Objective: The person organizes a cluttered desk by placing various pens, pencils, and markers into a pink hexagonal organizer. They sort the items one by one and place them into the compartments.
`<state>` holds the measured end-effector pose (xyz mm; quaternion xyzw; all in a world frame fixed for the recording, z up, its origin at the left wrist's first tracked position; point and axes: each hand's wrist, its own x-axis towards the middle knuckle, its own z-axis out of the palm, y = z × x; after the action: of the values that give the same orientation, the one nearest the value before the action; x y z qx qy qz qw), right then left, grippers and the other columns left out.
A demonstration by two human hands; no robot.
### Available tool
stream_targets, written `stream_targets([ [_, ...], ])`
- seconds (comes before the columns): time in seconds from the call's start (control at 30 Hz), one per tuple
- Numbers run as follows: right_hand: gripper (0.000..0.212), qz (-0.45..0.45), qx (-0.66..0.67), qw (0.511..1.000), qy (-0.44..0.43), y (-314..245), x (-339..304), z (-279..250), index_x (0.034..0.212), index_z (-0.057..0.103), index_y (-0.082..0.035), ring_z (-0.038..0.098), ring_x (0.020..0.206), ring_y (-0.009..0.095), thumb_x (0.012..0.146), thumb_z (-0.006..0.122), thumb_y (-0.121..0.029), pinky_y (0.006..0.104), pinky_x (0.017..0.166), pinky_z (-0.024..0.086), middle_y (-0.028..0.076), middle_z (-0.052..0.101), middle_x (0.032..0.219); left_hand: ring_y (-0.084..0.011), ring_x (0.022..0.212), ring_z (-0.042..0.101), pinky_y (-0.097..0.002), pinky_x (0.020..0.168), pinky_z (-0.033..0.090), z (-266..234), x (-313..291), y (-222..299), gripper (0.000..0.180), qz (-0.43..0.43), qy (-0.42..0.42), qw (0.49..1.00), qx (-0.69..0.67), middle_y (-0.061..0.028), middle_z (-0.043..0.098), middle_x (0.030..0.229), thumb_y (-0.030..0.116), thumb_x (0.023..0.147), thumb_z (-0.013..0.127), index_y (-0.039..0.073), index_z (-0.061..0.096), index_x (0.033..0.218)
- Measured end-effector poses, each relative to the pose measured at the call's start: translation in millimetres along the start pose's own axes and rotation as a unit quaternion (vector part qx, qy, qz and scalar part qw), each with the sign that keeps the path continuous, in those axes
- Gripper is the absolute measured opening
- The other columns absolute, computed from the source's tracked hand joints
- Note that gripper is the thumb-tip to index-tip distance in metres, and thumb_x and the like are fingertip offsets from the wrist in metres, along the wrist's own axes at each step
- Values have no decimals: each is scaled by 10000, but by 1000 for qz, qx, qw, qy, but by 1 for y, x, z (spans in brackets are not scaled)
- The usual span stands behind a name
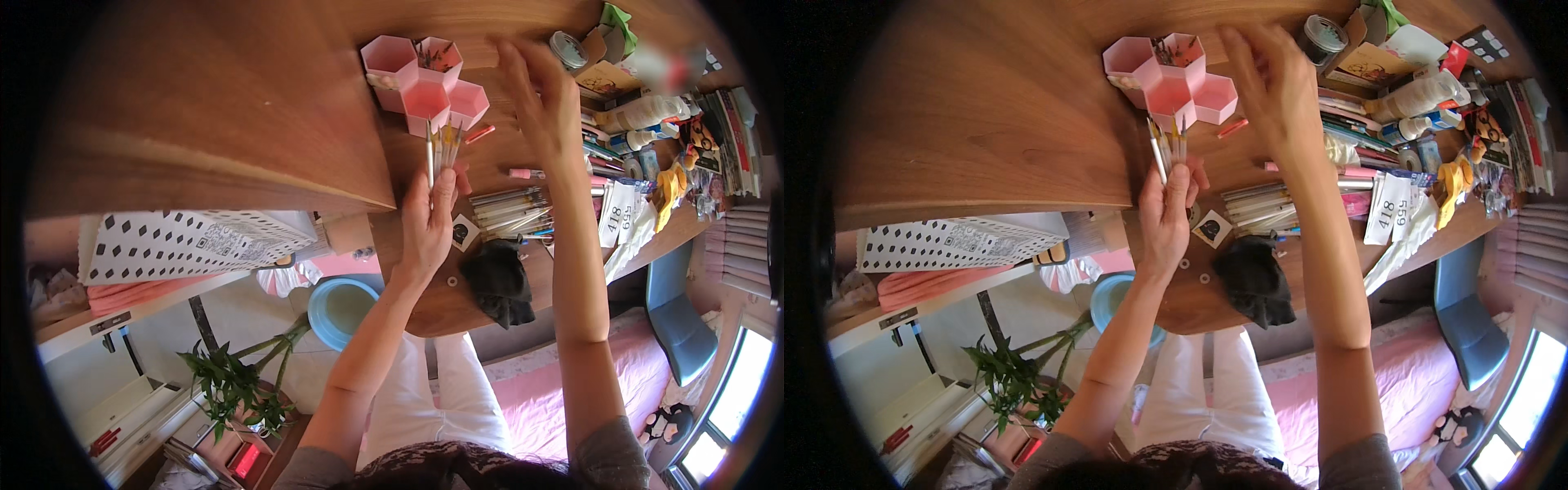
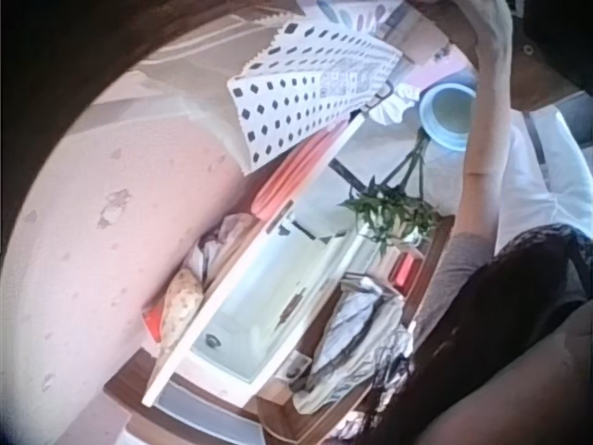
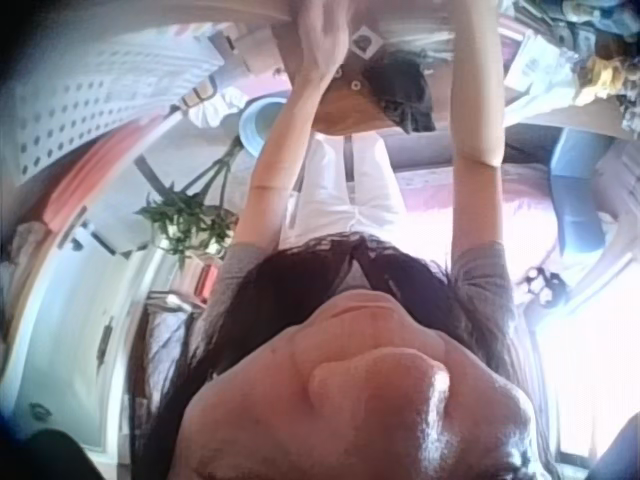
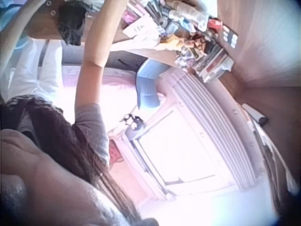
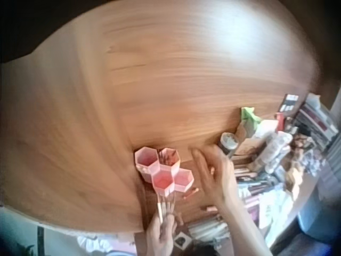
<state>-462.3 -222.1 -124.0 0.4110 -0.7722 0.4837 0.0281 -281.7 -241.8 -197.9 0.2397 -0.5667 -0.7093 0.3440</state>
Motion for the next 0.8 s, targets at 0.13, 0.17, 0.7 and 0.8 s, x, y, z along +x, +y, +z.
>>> stream_targets([
  [0.13, 241, 141, 207, 946, -205, -28, -41, -25, 1021, 712, 49, 656, 692, 105, 960, 669, -180, 278, 635, 519, 106, 717, 785, -52, 676, 456, -203, 585, 344, 7, 13, 4, 328, 3, -47, 997, -67, -27, 617, 864, 303, 1082, 480, 12, 593, 1182],
  [0.17, 243, 140, 201, 948, -204, -22, -47, -21, 1007, 714, 54, 651, 681, 100, 958, 675, -181, 272, 623, 517, 98, 714, 767, -54, 695, 493, -202, 590, 363, 8, 15, 4, 334, 0, -65, 995, -73, -22, 615, 873, 297, 1084, 477, 11, 593, 1211],
  [0.7, 252, -73, 43, 996, 28, 24, 20, 24, 1182, 686, -20, 657, 820, 105, 980, 639, -162, 263, 718, 527, 54, 727, 951, -50, 607, 409, -207, 538, 317, 11, 16, 13, 371, -25, -18, 998, -56, -85, 677, 933, 352, 1086, 451, 14, 585, 1158],
  [0.8, 240, -13, 124, 992, -30, 8, -3, 14, 1106, 714, -2, 661, 734, 103, 954, 679, -185, 271, 637, 523, 80, 703, 812, -48, 611, 408, -208, 539, 314, 3, 17, 16, 390, -35, -32, 998, -52, -91, 682, 948, 361, 1082, 458, 5, 589, 1173],
])
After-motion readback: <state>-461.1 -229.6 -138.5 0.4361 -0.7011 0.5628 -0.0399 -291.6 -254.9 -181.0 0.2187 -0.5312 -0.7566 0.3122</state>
